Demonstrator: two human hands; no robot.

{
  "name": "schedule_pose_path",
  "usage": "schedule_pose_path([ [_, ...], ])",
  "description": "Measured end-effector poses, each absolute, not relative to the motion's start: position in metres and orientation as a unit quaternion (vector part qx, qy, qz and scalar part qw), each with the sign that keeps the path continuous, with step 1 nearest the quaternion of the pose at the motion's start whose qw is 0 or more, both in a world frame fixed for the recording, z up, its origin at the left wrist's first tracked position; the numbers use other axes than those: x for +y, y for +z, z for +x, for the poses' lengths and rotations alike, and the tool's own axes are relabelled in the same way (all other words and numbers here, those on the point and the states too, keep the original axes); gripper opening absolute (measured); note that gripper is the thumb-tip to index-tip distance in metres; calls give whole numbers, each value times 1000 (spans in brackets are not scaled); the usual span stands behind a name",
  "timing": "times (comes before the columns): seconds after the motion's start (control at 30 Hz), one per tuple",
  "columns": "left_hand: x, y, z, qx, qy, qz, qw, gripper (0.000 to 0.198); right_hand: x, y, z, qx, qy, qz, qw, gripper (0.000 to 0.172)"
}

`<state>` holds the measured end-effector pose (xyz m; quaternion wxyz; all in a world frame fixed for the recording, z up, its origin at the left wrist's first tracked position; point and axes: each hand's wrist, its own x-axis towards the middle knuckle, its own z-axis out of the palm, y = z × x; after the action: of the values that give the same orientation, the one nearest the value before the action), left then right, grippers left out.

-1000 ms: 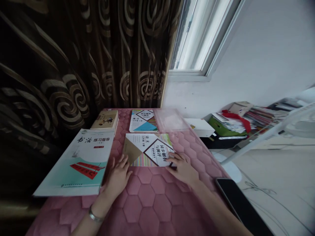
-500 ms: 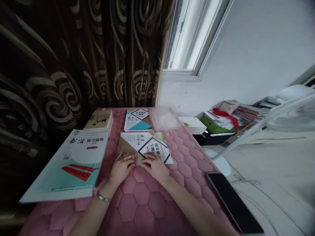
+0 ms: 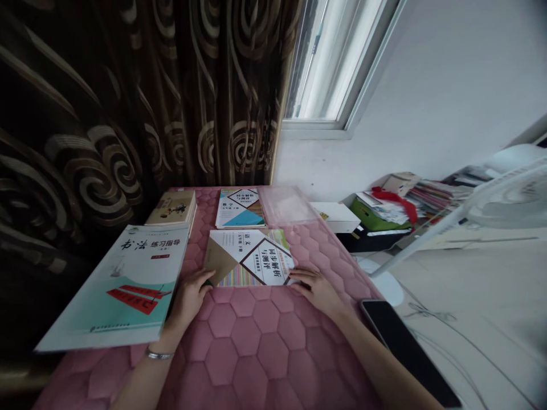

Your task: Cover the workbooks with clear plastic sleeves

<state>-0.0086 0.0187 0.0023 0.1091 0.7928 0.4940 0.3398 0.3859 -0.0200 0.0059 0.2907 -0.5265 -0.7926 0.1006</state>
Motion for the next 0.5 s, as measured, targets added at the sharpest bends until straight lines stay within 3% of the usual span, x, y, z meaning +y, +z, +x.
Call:
schedule_pose_path([
  [0.2, 14, 6, -6, 503, 348, 776, 154, 59, -18, 5, 388, -791, 118, -523, 294, 23],
  [0.5, 10, 7, -5, 518, 331, 766, 186, 66, -14, -2, 396, -789, 132, -521, 298, 28],
])
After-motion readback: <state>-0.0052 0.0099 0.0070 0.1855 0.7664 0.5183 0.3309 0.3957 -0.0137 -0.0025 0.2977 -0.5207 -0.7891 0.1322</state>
